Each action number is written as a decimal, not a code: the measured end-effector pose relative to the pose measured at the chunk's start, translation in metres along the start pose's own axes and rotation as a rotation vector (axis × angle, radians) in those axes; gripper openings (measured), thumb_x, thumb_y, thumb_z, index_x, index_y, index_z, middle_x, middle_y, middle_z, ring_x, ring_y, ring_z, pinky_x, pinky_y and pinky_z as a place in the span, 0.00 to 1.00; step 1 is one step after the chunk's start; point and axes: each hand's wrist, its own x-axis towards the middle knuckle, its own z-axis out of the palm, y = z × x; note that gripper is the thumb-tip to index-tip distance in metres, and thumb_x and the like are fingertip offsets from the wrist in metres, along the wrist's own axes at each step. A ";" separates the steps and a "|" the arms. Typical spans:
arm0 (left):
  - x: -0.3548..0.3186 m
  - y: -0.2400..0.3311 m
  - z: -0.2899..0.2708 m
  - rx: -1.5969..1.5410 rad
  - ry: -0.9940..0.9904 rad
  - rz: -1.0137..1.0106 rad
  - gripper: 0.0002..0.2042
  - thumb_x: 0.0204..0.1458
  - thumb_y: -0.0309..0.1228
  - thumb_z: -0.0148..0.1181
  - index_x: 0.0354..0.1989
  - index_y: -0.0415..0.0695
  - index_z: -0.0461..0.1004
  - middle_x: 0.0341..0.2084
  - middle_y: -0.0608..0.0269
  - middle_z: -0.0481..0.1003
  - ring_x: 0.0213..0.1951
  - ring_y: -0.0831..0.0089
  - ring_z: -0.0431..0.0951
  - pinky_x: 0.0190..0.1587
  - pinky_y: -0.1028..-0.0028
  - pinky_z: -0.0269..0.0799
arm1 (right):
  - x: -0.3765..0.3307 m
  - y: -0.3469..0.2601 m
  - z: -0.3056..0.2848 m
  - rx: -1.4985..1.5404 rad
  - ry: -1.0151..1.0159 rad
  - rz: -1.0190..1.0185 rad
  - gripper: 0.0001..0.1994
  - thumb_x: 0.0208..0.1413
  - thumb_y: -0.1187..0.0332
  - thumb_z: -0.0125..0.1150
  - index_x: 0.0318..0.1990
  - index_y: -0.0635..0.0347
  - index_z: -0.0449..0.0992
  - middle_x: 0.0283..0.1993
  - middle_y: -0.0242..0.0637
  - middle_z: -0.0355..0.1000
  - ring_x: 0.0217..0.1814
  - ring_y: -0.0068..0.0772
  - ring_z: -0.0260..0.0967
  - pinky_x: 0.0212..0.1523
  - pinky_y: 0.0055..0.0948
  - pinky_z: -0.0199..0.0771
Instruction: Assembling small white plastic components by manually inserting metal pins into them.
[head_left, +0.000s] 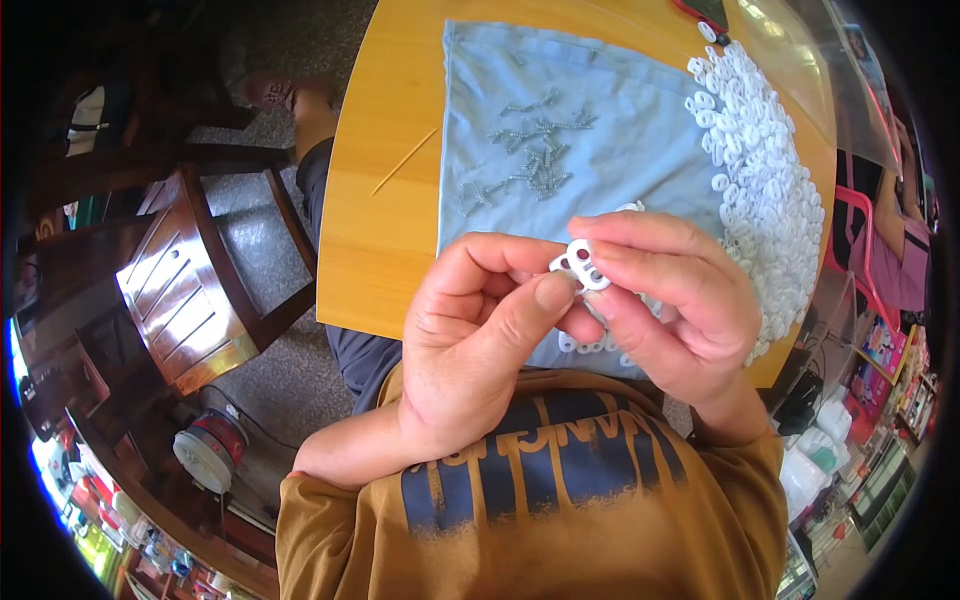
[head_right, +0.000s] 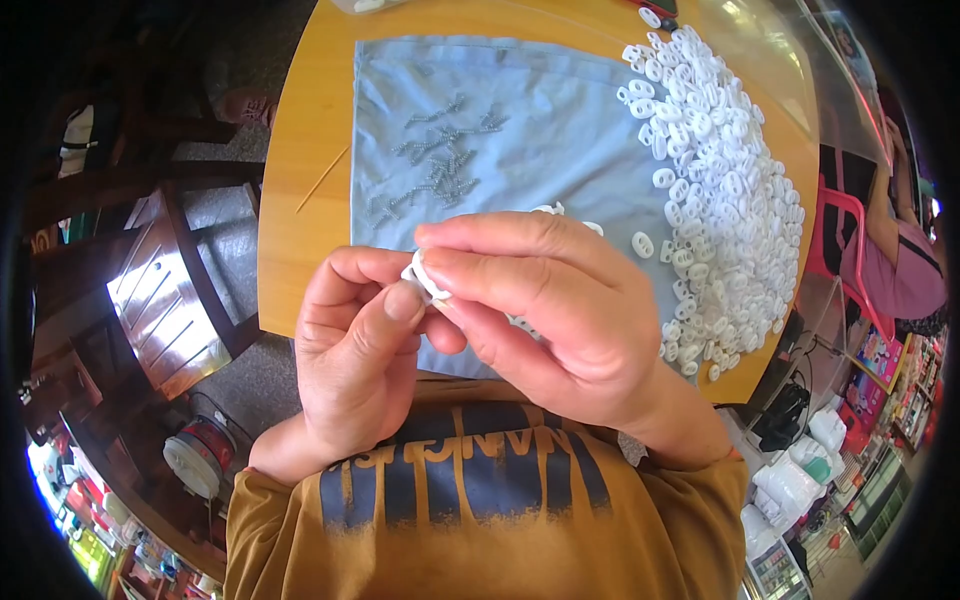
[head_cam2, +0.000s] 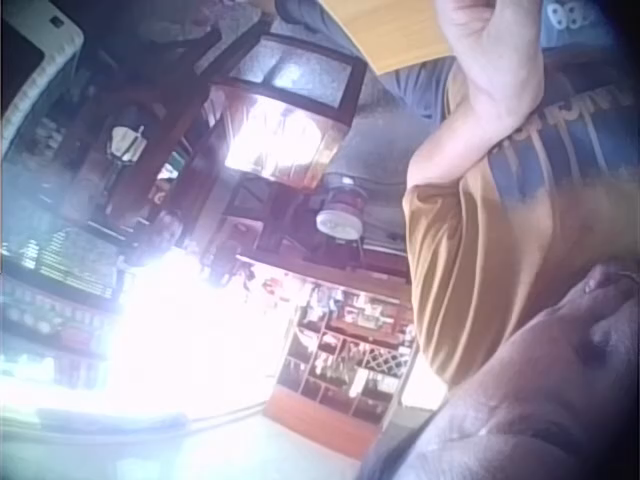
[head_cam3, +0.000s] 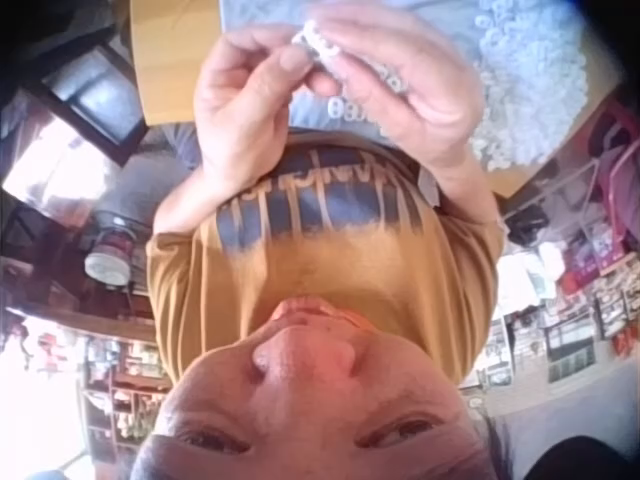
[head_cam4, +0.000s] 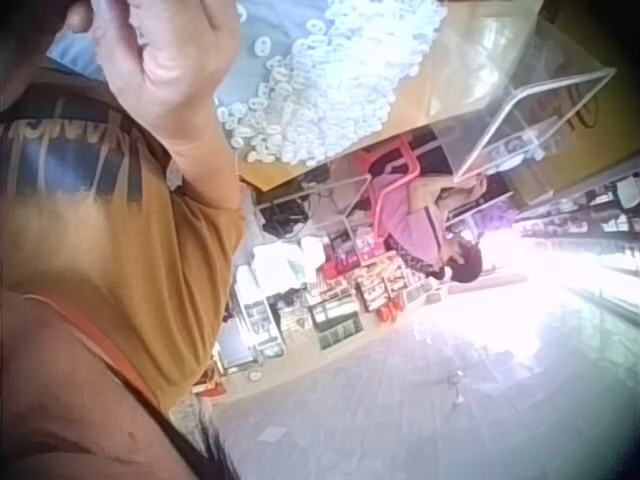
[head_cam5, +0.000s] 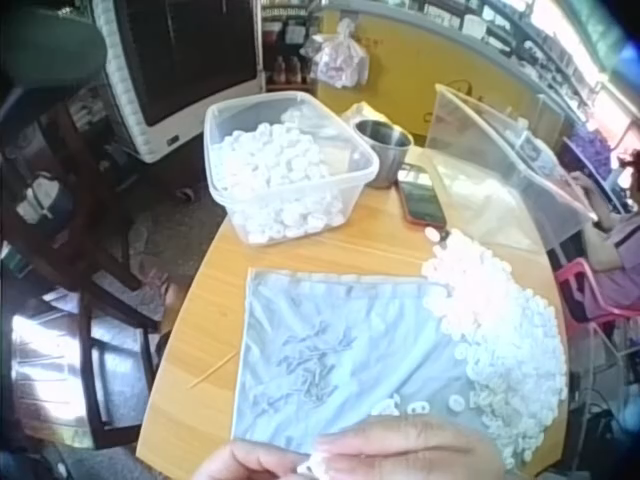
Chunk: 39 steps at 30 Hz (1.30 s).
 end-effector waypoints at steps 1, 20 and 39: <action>-0.001 0.000 0.000 0.003 -0.015 0.016 0.07 0.54 0.21 0.50 0.41 0.35 0.66 0.34 0.55 0.73 0.32 0.73 0.76 0.38 0.77 0.72 | -0.001 0.000 -0.001 0.025 -0.014 0.022 0.13 0.42 0.85 0.59 0.39 0.67 0.74 0.42 0.47 0.71 0.35 0.34 0.73 0.32 0.23 0.74; 0.002 -0.004 -0.002 0.023 -0.119 0.111 0.15 0.52 0.17 0.51 0.48 0.34 0.61 0.35 0.54 0.73 0.35 0.73 0.76 0.41 0.76 0.73 | -0.006 0.000 0.001 0.480 -0.006 0.276 0.17 0.45 0.79 0.62 0.45 0.68 0.71 0.43 0.43 0.71 0.40 0.27 0.70 0.39 0.21 0.70; -0.002 -0.007 -0.012 0.139 -0.178 0.163 0.18 0.50 0.19 0.55 0.50 0.33 0.64 0.42 0.49 0.72 0.40 0.70 0.75 0.45 0.72 0.72 | -0.007 -0.015 0.003 0.479 -0.001 0.391 0.14 0.50 0.79 0.56 0.46 0.67 0.71 0.41 0.42 0.71 0.32 0.23 0.70 0.31 0.17 0.71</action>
